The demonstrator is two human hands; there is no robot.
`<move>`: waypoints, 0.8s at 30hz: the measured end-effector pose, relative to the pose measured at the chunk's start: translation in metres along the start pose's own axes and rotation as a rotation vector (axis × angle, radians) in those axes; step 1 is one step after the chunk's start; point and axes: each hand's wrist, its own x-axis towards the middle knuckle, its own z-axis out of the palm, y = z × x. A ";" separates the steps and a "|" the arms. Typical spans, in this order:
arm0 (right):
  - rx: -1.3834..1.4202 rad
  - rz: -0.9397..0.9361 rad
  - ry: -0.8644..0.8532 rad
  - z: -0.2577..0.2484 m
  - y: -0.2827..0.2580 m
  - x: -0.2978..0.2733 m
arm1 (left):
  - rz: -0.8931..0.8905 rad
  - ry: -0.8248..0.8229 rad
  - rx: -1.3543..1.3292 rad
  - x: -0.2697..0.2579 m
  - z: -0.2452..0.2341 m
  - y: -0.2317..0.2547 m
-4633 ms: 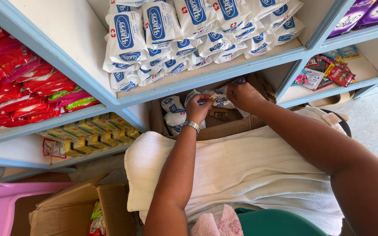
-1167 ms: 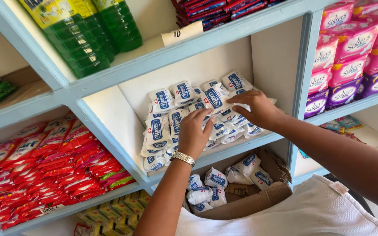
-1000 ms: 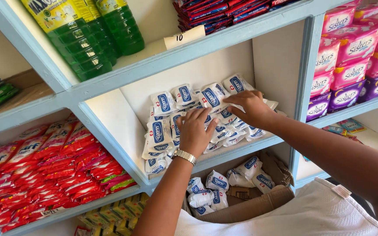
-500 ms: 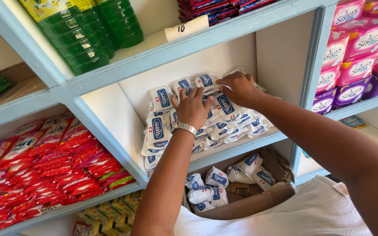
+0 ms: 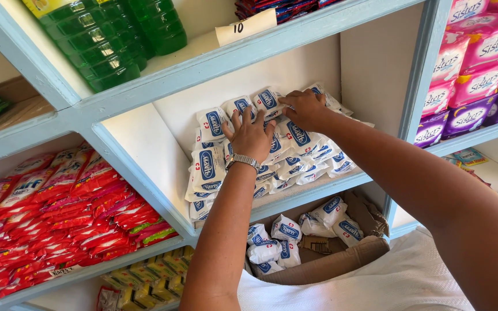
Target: The person takes small white packages from a cardboard box on their lap and places them onto a shelf. They arrange the packages in neat rows, filling the available space on the shelf.
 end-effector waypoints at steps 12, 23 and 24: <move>0.114 -0.291 0.217 -0.038 -0.002 -0.063 | 0.151 0.259 -0.201 -0.042 -0.038 0.010; 0.392 -0.277 -0.535 -0.079 -0.039 -0.197 | 0.353 0.050 -0.759 -0.197 -0.011 0.044; 0.384 -0.266 -0.690 -0.078 -0.041 -0.205 | 0.328 -0.024 -0.783 -0.206 0.000 0.045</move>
